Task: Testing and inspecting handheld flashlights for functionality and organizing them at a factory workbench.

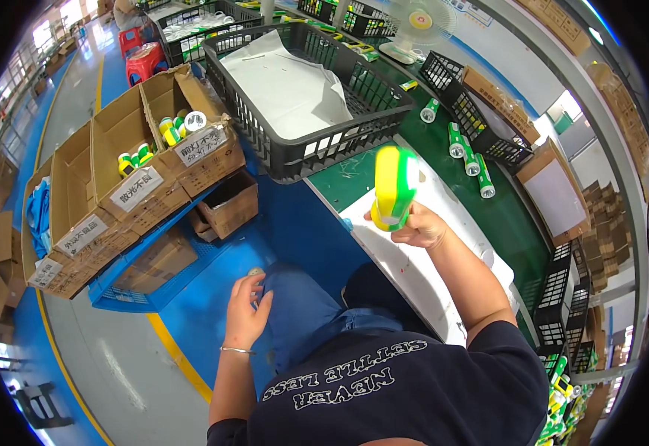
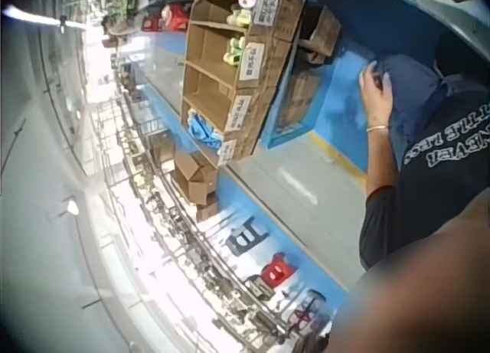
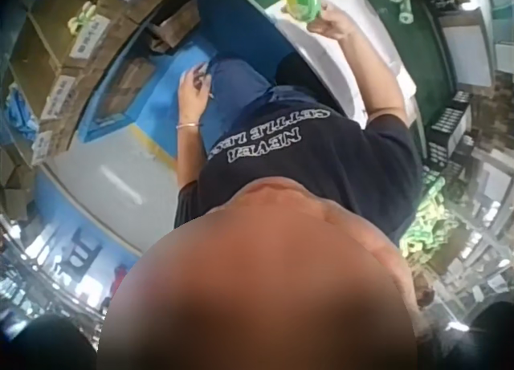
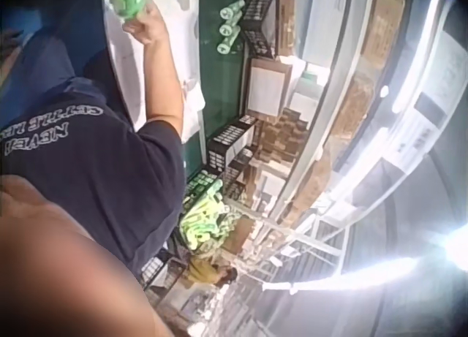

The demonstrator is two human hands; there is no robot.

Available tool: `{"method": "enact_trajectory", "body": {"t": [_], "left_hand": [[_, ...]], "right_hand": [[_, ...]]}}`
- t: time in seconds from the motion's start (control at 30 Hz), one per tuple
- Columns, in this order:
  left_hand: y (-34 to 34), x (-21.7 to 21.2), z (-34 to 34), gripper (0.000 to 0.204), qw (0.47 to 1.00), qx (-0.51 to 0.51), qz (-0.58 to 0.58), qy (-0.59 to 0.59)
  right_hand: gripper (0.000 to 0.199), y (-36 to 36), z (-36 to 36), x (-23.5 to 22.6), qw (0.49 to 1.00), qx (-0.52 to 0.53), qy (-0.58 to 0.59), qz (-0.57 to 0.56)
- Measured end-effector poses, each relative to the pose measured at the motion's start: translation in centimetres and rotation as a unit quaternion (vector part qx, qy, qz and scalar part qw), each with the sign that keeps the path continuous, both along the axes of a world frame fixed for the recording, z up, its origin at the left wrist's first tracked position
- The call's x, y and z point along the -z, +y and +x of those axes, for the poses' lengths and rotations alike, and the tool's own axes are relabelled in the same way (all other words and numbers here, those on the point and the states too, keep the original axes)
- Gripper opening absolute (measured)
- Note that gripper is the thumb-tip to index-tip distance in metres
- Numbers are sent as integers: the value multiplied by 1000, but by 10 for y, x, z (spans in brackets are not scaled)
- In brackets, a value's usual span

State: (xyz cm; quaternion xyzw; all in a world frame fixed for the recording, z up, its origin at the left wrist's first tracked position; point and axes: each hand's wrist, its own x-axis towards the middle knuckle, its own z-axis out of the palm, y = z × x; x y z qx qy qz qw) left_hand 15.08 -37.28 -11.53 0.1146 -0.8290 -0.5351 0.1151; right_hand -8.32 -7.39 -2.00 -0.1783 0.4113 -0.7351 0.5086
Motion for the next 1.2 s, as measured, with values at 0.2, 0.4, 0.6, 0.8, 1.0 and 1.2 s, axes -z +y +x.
{"method": "enact_trajectory", "body": {"t": [0.2,0.4,0.6,0.8,1.0,1.2], "left_hand": [[6,-1,-1,36,1000,4,3,-17],[18,-3,-1,36,1000,21,-8,-14],[34,-7,-3,35,999,46,-26,12],[49,-6,-4,35,995,94,-41,-3],[58,2,1,41,965,198,-104,-135],[64,-22,-9,46,964,227,-85,-107]], "right_hand": [[79,6,6,14,995,-28,-60,-74],[81,24,12,13,995,-18,-63,-72],[75,45,21,8,995,13,-26,-92],[66,64,32,9,991,133,2,-31],[49,73,32,-1,934,312,-96,145],[42,66,4,-19,887,410,58,204]]}}
